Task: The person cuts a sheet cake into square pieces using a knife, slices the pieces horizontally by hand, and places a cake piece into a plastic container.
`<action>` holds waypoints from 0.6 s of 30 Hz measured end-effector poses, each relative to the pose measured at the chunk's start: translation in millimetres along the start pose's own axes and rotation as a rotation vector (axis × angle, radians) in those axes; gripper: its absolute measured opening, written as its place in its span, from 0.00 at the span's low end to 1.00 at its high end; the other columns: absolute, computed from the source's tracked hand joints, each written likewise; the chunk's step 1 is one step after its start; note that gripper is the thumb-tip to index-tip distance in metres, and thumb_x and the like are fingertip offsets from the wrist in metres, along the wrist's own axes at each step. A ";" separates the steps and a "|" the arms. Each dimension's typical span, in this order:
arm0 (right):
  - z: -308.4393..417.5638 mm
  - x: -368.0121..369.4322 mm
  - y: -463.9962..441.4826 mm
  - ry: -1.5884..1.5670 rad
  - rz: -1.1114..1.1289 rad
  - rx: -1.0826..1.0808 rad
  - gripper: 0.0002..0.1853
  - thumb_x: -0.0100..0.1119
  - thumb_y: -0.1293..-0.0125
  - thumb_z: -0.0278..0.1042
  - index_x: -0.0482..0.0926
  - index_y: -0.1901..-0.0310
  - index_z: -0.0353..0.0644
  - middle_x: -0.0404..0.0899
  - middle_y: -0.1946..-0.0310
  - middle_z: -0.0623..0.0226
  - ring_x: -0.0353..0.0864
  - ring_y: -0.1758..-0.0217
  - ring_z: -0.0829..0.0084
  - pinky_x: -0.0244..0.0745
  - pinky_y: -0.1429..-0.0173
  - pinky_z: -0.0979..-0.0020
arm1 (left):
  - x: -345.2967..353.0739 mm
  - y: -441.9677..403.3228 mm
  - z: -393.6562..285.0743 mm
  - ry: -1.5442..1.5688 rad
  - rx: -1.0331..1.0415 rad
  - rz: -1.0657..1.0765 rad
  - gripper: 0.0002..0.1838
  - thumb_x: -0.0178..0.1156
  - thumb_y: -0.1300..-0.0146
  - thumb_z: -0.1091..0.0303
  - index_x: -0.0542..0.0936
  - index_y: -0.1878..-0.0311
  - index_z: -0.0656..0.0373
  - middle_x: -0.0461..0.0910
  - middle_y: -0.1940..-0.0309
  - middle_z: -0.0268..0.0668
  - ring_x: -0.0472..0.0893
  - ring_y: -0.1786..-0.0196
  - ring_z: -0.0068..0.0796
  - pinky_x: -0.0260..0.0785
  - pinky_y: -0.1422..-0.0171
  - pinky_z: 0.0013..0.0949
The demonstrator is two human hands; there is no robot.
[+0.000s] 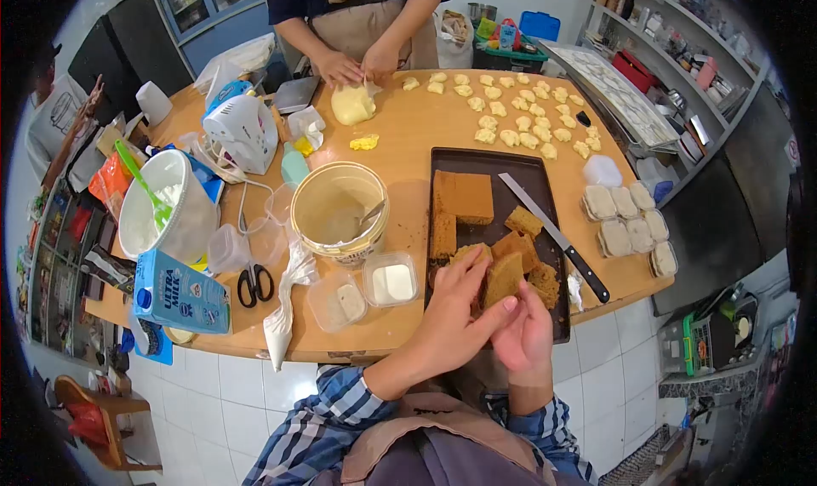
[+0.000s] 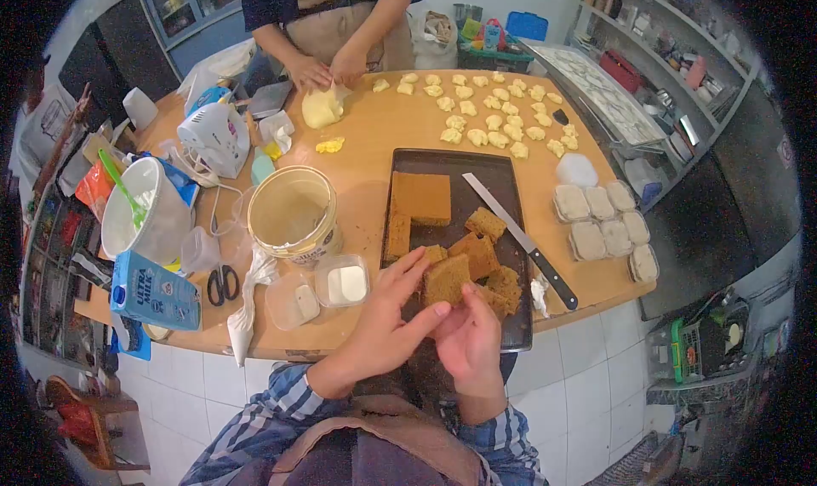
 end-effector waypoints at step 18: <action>84.9 -16.9 30.6 0.209 0.039 -0.410 0.22 0.44 0.33 0.26 0.63 0.37 0.34 0.70 0.41 0.57 0.71 0.38 0.61 0.68 0.36 0.59 | 5.3 -34.7 49.1 0.930 -0.254 0.129 0.40 0.48 0.31 0.61 0.34 0.25 0.55 0.41 0.25 0.50 0.52 0.25 0.46 0.48 0.26 0.42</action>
Point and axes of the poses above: each hand's wrist, its own y-axis away from the middle knuckle, its own x-axis out of the palm, z = x × y, the point moved 4 cm from there along -y, towards the middle knuckle
